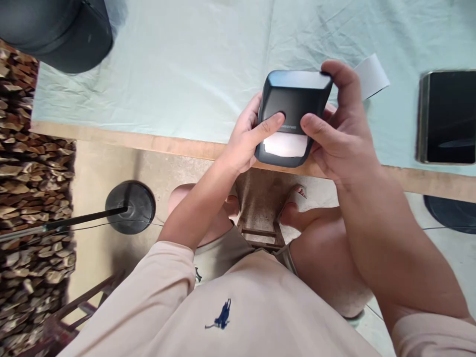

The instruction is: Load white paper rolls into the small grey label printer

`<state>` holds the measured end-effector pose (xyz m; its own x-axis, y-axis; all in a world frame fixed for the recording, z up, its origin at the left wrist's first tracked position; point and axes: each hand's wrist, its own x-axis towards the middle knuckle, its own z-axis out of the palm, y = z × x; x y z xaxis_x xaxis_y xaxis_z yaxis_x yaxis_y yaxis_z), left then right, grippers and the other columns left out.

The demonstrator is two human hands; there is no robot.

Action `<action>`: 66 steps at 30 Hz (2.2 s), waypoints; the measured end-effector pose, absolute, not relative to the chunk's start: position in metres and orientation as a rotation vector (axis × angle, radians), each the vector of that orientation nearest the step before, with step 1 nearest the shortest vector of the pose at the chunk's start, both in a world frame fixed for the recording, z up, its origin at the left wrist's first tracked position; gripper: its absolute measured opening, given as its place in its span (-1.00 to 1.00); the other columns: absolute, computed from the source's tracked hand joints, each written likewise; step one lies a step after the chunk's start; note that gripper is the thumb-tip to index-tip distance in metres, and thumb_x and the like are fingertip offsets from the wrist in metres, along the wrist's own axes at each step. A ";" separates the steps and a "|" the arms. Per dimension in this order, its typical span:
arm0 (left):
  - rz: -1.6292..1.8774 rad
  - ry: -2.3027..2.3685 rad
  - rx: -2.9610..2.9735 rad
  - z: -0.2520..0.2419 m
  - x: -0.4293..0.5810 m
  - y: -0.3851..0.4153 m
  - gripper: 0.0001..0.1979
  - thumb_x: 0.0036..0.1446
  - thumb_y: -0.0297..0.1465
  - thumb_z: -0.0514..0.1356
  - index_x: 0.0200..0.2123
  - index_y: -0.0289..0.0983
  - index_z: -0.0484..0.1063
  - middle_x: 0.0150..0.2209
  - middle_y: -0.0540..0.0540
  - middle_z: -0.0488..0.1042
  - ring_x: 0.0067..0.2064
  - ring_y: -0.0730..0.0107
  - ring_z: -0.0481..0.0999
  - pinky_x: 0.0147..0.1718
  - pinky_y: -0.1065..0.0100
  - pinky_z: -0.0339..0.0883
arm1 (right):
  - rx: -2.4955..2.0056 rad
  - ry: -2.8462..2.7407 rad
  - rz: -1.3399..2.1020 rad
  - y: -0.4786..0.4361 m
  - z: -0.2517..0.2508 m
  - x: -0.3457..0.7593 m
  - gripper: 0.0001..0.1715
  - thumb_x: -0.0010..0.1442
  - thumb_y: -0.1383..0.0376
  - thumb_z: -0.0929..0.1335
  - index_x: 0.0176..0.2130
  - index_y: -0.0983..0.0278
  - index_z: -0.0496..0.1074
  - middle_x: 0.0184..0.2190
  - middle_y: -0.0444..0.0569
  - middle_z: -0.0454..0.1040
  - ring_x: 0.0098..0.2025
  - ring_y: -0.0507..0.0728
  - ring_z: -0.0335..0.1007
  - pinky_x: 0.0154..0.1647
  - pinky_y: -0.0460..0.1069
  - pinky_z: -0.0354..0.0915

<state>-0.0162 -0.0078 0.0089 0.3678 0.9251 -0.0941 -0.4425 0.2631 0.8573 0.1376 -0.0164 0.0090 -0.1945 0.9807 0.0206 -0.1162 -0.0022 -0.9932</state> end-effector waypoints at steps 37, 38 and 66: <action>0.959 0.589 0.689 0.008 -0.013 0.000 -0.70 0.25 -0.37 0.03 0.00 -0.24 0.41 -0.04 -0.02 0.52 0.31 0.30 0.28 0.25 0.27 0.29 | -1.040 -1.342 0.400 -0.004 0.030 0.151 -0.77 0.24 0.18 0.26 -0.14 0.24 0.25 -0.13 -0.13 0.17 -0.45 -0.24 0.28 -0.46 -0.14 0.31; 0.956 0.595 0.683 0.009 -0.013 0.000 -0.71 0.24 -0.36 0.03 -0.01 -0.22 0.42 -0.02 -0.02 0.51 0.32 0.29 0.25 0.27 0.27 0.28 | -1.049 -1.326 0.390 -0.004 0.031 0.150 -0.79 0.24 0.20 0.24 -0.14 0.25 0.22 -0.15 -0.12 0.17 -0.35 -0.18 0.37 -0.39 -0.11 0.35; 0.964 0.654 0.792 0.005 -0.013 0.003 -0.71 0.27 -0.33 0.00 -0.01 -0.29 0.37 -0.08 -0.03 0.51 0.34 0.26 0.21 0.24 0.26 0.32 | -1.223 -1.259 1.081 -0.020 0.037 0.163 -0.56 -0.13 0.29 0.28 -0.15 0.16 0.27 -0.44 -0.18 0.32 -0.56 -0.13 0.13 -0.67 -0.16 -0.07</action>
<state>-0.0133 0.0030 0.0045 0.4260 0.8945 -0.1355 -0.4563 0.3418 0.8216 0.1630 -0.0204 0.0366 0.0467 0.9956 0.0812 0.0706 0.0778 -0.9945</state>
